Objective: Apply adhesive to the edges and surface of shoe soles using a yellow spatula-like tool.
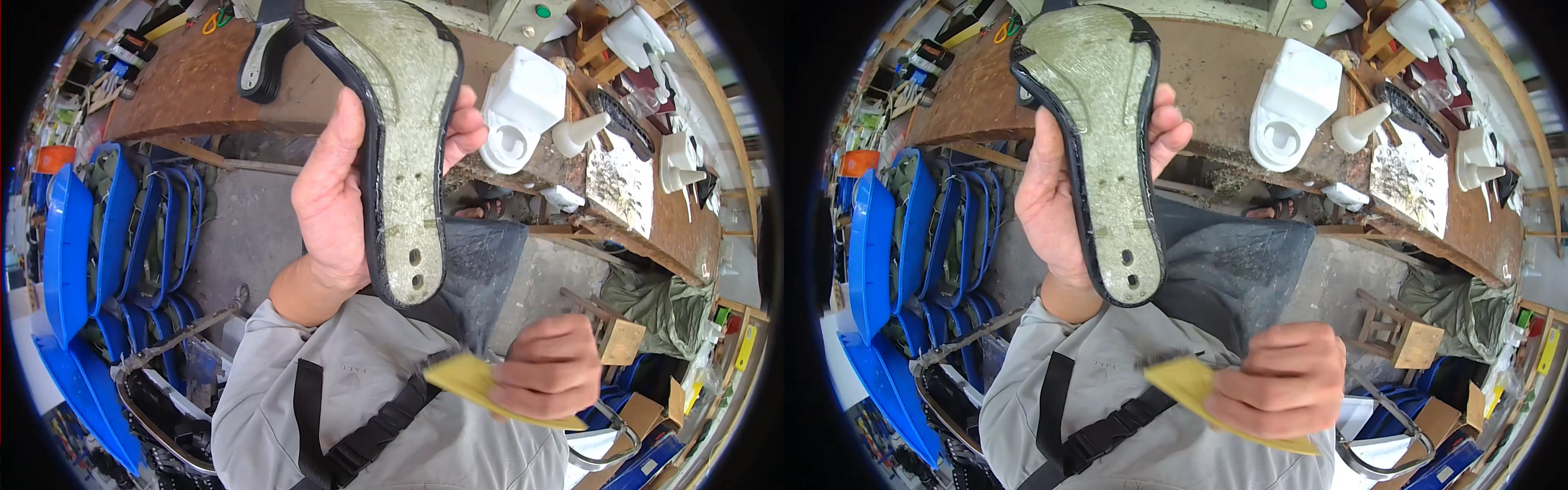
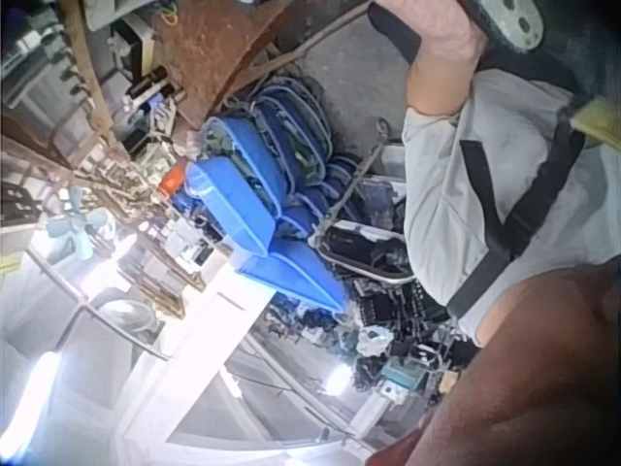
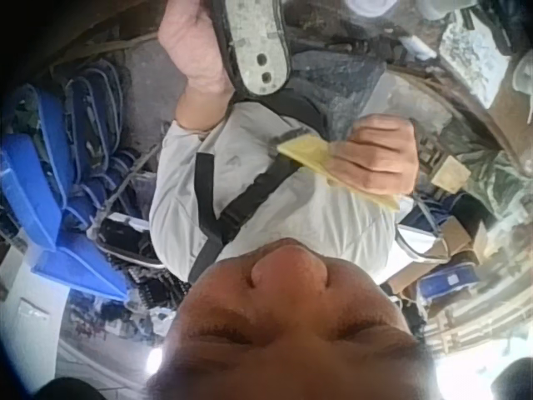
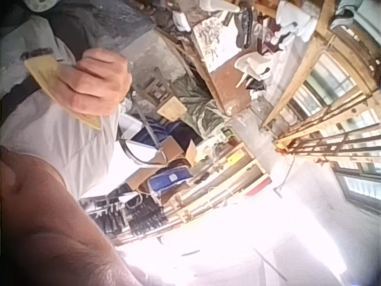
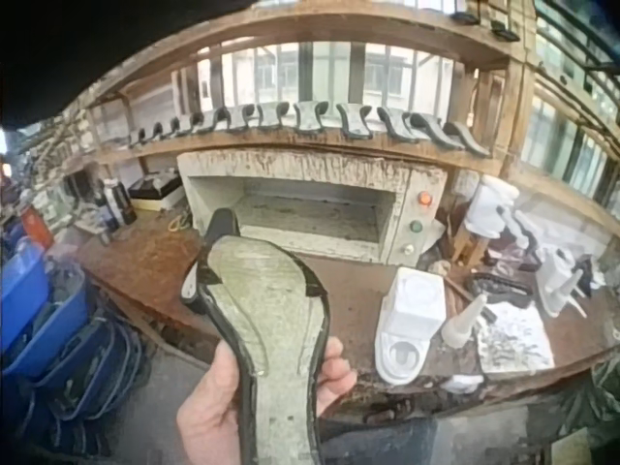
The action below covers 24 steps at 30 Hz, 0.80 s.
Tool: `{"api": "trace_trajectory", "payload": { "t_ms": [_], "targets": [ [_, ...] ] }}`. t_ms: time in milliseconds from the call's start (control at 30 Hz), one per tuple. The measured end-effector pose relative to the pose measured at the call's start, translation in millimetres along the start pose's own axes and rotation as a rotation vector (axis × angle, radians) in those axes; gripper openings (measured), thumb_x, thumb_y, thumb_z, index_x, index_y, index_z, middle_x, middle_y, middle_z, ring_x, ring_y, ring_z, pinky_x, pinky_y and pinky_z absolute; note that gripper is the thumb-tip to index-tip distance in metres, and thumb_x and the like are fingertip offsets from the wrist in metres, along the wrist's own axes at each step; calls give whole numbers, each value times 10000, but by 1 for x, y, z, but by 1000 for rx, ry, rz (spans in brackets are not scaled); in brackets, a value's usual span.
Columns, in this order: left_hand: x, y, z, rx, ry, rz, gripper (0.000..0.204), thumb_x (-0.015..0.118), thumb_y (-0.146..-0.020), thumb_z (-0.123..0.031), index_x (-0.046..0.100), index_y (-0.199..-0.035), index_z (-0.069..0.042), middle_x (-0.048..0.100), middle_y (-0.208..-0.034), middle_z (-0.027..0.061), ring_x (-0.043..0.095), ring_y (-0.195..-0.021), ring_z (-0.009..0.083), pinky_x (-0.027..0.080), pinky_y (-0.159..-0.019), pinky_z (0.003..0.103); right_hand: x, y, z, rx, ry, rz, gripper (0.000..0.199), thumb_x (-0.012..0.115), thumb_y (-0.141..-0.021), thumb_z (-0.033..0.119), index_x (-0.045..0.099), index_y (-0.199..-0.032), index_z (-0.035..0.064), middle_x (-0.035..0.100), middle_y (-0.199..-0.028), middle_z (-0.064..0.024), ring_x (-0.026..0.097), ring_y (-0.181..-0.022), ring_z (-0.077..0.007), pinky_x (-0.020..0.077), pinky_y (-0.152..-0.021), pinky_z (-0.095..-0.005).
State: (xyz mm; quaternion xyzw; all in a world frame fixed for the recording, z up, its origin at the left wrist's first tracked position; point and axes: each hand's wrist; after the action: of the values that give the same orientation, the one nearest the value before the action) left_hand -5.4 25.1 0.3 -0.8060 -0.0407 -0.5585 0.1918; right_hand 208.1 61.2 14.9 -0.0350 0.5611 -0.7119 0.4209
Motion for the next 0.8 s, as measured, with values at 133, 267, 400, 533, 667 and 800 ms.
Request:
{"api": "trace_trajectory", "payload": {
  "t_ms": [133, 267, 400, 533, 667, 800],
  "targets": [
    [6, 7, 7, -74, -190, 5, 601, 332, -999, -446, 425, -1333, 44, 513, -1291, 220, 520, -1192, 300, 358, -1084, 455, 3, -11, -8, 285, -30, -311, 107, 711, -711, 23, 689, -811, -10, 679, -751, -115, 626, -607, -202, 495, -531, -288],
    [14, 24, 12, -190, -224, 11, 620, 359, -993, -435, 361, -1367, 59, 462, -1340, 232, 474, -1248, 319, 331, -1098, 460, 4, -14, -43, 433, 4, -413, 121, 709, -772, 71, 678, -821, -35, 684, -774, -138, 635, -638, -224, 512, -585, -322],
    [10, 36, 8, -211, -298, 92, 628, 379, -994, -396, 341, -1366, 108, 446, -1348, 271, 452, -1267, 364, 306, -1103, 498, -7, -26, -71, 499, -245, -591, 104, 669, -829, 45, 670, -885, -43, 624, -705, -62, 549, -594, -113, 412, -514, -225],
    [-4, 41, 8, -280, -331, 266, 592, 420, -989, -323, 372, -1334, 157, 456, -1337, 292, 464, -1252, 392, 298, -1104, 510, -9, -55, -82, 564, -221, -665, 96, 644, -858, 29, 663, -915, -46, 605, -744, -26, 493, -588, -61, 361, -493, -205],
    [-26, 43, 2, -276, -471, 106, 696, 529, -919, -416, 377, -1350, 109, 491, -1302, 277, 510, -1197, 395, 351, -1073, 505, 3, -42, -66, 131, 371, -416, 187, 748, -686, -23, 690, -863, -10, 686, -835, -135, 667, -706, -268, 536, -641, -325],
    [-59, 35, -19, -123, -428, 2, 591, 451, -970, -354, 394, -1338, 105, 503, -1287, 285, 521, -1187, 389, 360, -1068, 509, 6, 19, -37, 522, 172, -548, 141, 706, -708, -41, 687, -847, -31, 653, -764, -124, 589, -594, -181, 463, -560, -283]
  ]
}}
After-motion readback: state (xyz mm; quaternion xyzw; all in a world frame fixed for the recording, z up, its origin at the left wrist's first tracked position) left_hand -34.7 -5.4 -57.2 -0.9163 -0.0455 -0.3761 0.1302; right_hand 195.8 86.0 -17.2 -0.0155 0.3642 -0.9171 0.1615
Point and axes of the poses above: each hand's wrist, its own y-axis away from the middle knuckle, its own x-axis out of the palm, z = x × y
